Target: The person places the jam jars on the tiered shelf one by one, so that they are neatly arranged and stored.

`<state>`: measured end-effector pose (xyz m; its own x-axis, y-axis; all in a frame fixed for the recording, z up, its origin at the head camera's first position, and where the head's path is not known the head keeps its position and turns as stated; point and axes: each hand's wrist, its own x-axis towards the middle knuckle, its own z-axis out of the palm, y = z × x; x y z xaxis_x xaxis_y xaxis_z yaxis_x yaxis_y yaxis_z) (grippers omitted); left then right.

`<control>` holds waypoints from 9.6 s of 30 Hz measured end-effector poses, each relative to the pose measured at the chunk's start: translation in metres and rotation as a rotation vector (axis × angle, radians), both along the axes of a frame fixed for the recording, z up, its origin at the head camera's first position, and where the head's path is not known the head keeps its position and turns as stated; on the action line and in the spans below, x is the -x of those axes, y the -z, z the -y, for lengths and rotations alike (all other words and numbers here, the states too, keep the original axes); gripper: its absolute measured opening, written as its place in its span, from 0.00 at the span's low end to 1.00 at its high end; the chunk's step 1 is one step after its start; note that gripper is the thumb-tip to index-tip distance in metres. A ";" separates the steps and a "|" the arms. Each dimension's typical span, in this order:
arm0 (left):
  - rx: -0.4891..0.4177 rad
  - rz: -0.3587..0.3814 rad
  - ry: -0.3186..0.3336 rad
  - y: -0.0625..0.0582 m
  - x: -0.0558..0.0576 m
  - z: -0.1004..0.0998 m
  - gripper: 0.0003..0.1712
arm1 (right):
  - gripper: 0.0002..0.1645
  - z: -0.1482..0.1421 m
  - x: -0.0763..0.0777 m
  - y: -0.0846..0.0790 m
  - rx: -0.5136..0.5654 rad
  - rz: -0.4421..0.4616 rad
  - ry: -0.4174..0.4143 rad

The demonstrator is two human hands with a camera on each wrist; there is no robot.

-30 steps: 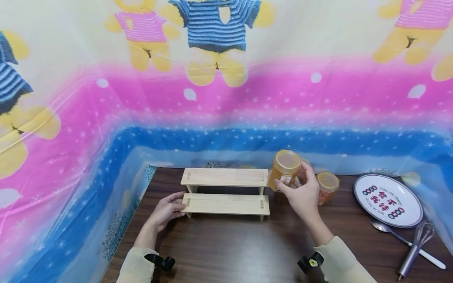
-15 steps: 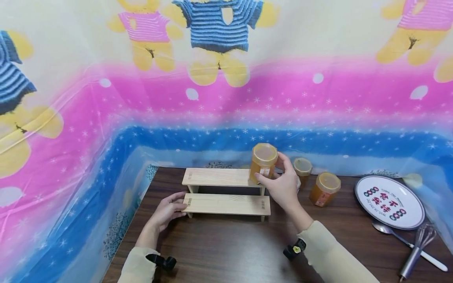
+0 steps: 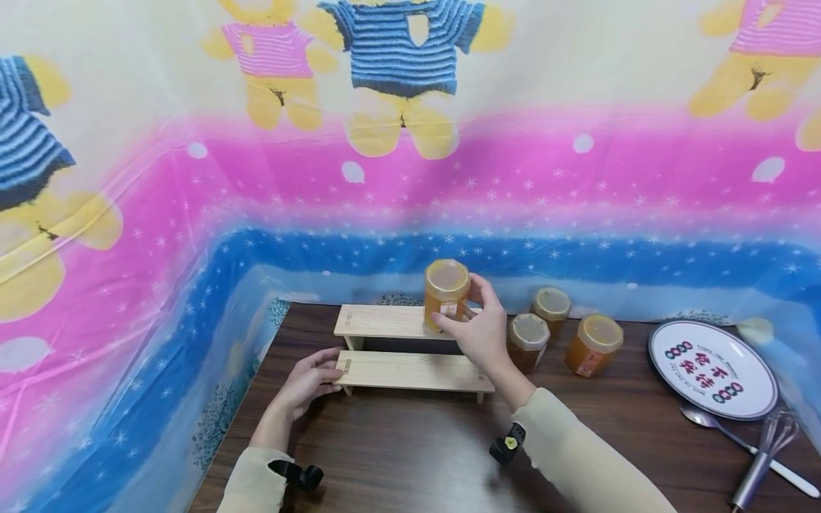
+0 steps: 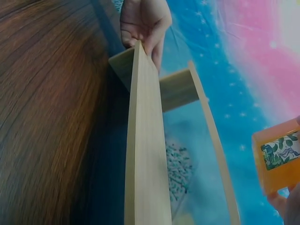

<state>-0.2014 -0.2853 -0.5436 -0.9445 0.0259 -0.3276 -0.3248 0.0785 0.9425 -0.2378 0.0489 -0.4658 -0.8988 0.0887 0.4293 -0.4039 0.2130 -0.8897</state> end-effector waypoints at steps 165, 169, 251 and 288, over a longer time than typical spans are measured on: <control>0.004 -0.012 -0.019 0.005 0.000 -0.002 0.36 | 0.61 -0.114 -0.024 0.118 -0.101 0.178 0.335; 0.002 -0.017 -0.012 0.005 -0.001 -0.001 0.36 | 0.61 -0.115 -0.024 0.120 -0.105 0.182 0.322; -0.022 -0.021 -0.021 0.005 0.000 -0.001 0.35 | 0.51 -0.098 -0.019 0.021 -0.064 0.031 0.232; -0.032 -0.022 -0.014 0.007 0.000 -0.001 0.35 | 0.51 -0.017 0.008 0.016 -0.106 0.035 0.058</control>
